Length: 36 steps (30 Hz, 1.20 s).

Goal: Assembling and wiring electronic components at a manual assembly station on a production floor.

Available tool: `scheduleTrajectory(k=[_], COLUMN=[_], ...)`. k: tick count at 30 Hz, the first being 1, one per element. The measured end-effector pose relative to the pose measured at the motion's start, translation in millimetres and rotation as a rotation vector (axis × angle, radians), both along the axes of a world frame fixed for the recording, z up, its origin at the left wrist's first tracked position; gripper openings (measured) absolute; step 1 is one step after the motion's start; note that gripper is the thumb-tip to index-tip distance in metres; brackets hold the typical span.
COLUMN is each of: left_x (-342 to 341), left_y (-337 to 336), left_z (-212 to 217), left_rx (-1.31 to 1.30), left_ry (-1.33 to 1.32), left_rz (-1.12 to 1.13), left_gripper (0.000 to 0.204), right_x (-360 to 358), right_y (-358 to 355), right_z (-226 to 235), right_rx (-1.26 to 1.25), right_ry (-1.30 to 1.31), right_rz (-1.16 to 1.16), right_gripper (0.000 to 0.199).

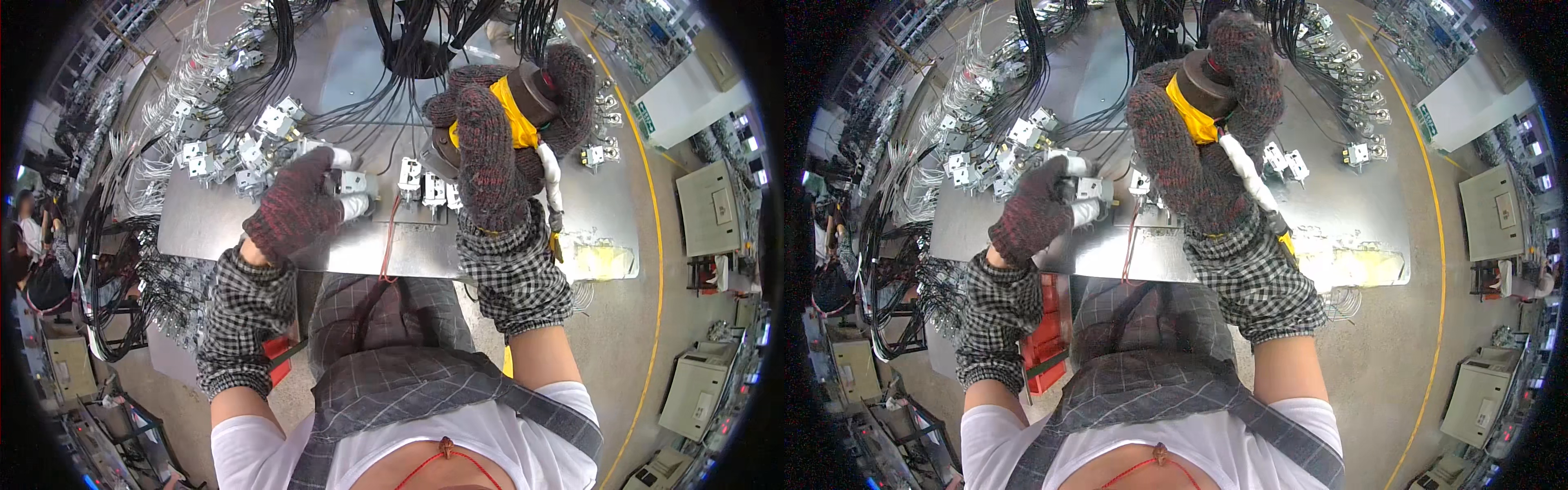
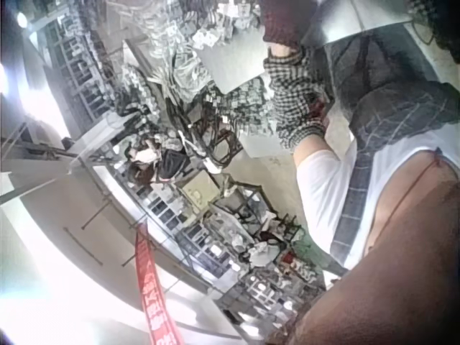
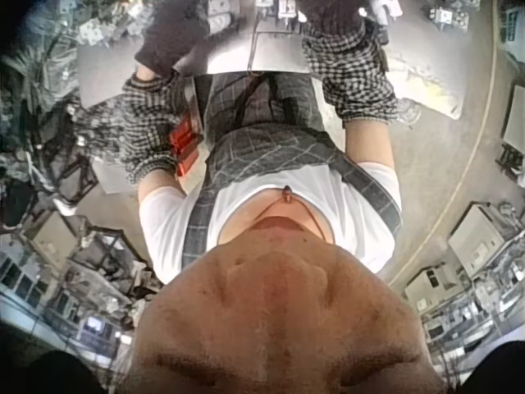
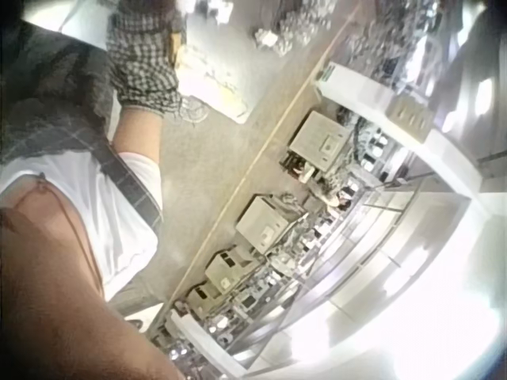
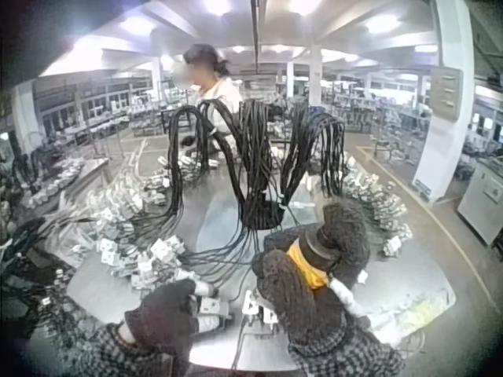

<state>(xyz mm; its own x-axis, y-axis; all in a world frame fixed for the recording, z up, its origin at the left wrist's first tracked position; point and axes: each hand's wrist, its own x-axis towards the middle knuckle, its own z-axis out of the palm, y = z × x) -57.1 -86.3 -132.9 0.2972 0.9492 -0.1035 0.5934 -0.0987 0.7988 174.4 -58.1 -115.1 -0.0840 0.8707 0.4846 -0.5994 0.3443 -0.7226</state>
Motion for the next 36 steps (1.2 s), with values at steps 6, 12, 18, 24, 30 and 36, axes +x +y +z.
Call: scheduleTrajectory(k=[6, 12, 18, 24, 30, 36], left_x=[32, 33, 68, 38, 37, 54], left_y=[-10, -12, 6, 14, 18, 16], left_z=[3, 4, 0, -10, -3, 10], left_rx=[-0.124, -0.077, 0.620, 0.286, 0.462, 0.468], left_ry=[-0.815, -0.710, -0.134, -0.347, -0.055, 0.133], left_rz=[0.071, 0.005, -0.187, -0.155, -0.212, -0.236], left_gripper=[0.060, 0.057, 0.060, 0.057, 0.062, 0.059], right_x=[-11, -23, 10, 4, 3, 2], right_y=[-5, -21, 2, -1, -1, -2], right_z=[11, 40, 42, 44, 29, 8], right_rx=[0.052, 0.007, 0.282, 0.303, 0.356, 0.325], right_ry=[-0.094, -0.180, 0.160, 0.079, 0.161, 0.044], right_rz=[-0.172, -0.491, -0.495, -0.533, -0.325, -0.397], right_gripper=[0.059, 0.063, 0.058, 0.066, 0.069, 0.066])
